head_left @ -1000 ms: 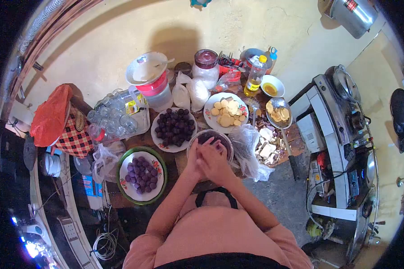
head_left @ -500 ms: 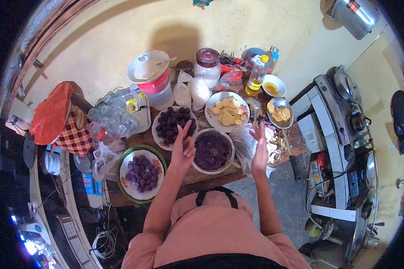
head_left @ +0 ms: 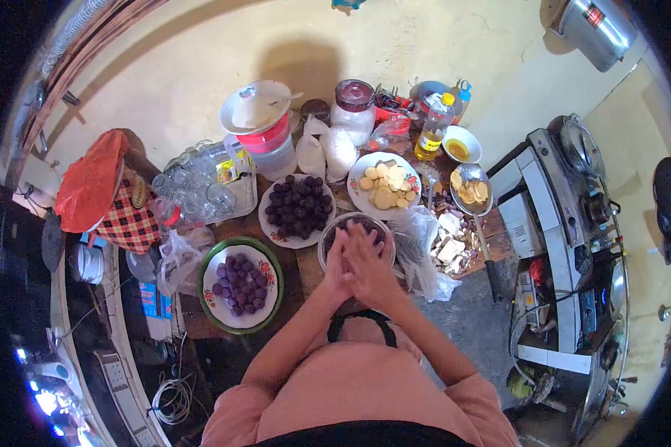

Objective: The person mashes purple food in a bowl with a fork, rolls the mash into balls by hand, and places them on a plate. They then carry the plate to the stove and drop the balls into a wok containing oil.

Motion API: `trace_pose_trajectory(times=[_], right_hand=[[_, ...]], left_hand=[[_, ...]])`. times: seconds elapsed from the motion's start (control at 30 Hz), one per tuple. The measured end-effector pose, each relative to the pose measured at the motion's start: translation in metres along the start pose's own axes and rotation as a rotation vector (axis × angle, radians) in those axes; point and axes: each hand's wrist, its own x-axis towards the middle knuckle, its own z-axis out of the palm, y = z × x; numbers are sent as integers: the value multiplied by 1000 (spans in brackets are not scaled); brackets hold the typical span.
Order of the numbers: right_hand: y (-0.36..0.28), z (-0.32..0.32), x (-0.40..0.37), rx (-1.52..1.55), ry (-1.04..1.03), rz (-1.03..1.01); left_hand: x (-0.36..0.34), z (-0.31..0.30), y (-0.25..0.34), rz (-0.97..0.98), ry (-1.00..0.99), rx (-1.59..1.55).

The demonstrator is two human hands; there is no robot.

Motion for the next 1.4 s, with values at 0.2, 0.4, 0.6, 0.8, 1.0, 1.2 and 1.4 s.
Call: trace_pose_trajectory(times=[0.2,0.4,0.6,0.8,1.0,1.2,1.4], right_hand=[[-1,8,11,209,59,-26],[27,4,15,5,61,50],[12,58,-2,24,-15,-82],[1,1,26,217,1,-77],[27,-16,25,51,67,-22],[-5,-24,10,336,-163,-260],[6,-28,12,422,-7,-103]], left_hand=[[6,-35,-34,-54,-204,117],[-15,16,1,-185,75,140],[7,-25,6,175,-418,380],[34,-23,-13,-190,-330,-18],[-2,47,17,-186,48,181],[30,-7,8,-53,-238,-35],[43,-19,-20,-87,-398,-123]])
